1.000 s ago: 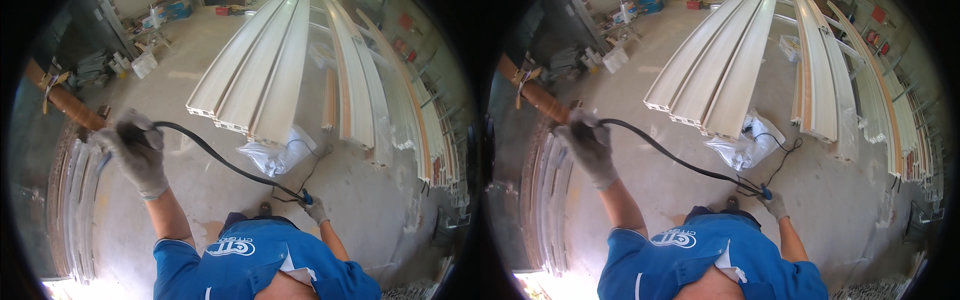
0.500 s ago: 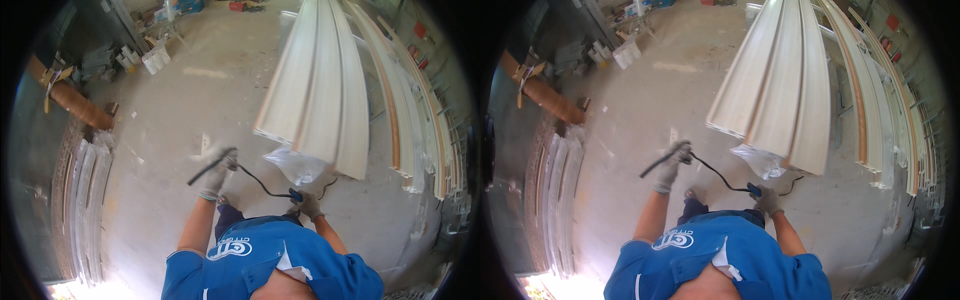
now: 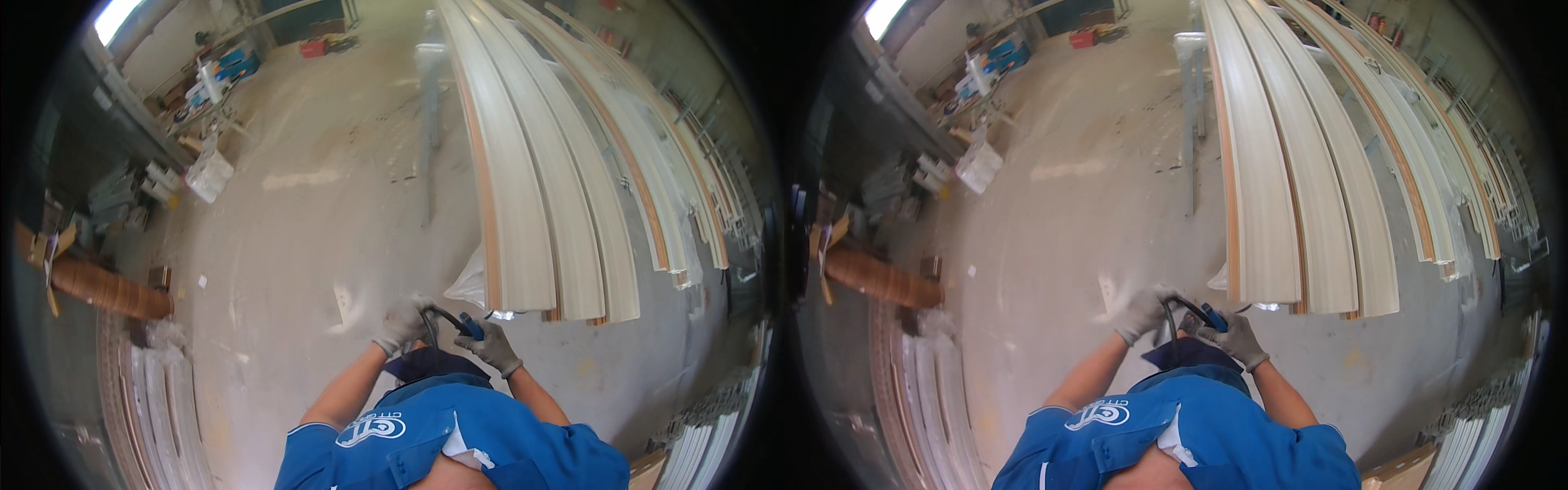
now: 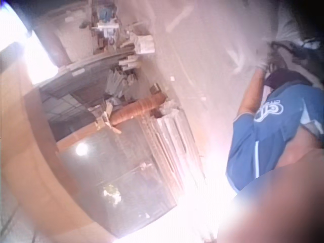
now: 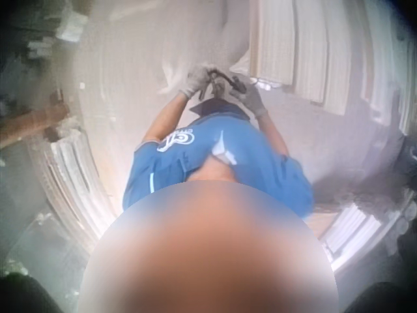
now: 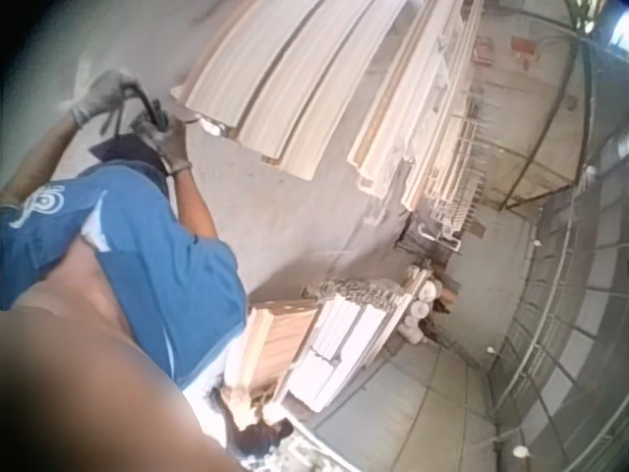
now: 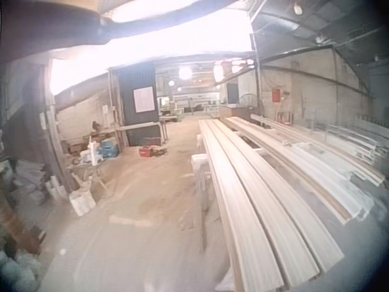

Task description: The person installs black cables into grooves on long wooden planks using a blue-handled tool. They repeatedly position the cable, press it into the groove, and move along the plank to complete the installation.

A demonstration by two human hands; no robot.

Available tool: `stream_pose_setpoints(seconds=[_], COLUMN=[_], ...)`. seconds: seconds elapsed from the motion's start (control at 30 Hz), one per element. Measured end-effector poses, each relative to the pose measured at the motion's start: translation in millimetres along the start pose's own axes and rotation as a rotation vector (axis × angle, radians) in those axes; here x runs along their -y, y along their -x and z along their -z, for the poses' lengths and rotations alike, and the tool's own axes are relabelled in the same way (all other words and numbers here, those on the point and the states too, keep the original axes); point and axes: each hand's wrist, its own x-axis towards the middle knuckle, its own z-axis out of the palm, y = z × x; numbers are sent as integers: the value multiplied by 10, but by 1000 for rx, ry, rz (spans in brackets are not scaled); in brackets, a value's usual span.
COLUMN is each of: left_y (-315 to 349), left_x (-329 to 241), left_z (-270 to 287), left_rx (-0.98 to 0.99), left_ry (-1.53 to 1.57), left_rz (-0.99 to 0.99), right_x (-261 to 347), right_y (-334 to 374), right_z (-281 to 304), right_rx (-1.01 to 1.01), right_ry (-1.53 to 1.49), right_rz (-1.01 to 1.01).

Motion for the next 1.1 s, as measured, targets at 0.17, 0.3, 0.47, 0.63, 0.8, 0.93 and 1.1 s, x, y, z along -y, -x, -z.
stream_pose_setpoints(seconds=[0.17,0.3,0.47,0.63,0.8,0.93,1.1], left_y=[-1146,-2053,-2928,-3926,-4819,-5459,-6341], left_x=[585,856,724,631,786,871,770], left_z=[1060,2154,3103,3398,3819,4186,4503], left_rx=[-389,-699,-733,-698,-603,-504,-467], left_ry=[337,937,485,587,638,782,899], left_rz=[-25,-202,-243,-402,-571,-653,-775], right_x=[-676,-1025,-932,-425,336,981,1689], right_y=[-458,-377,-384,-1142,-2236,-2986,-3606], right_z=[-295,-500,-805,-1068,-953,-696,-160], right_rx=[-9,-73,-384,-688,-805,-920,-1028], right_ry=[61,17,-333,-2,-298,-277,-372], right_rz=[-251,-519,-624,-412,-451,-327,-194])
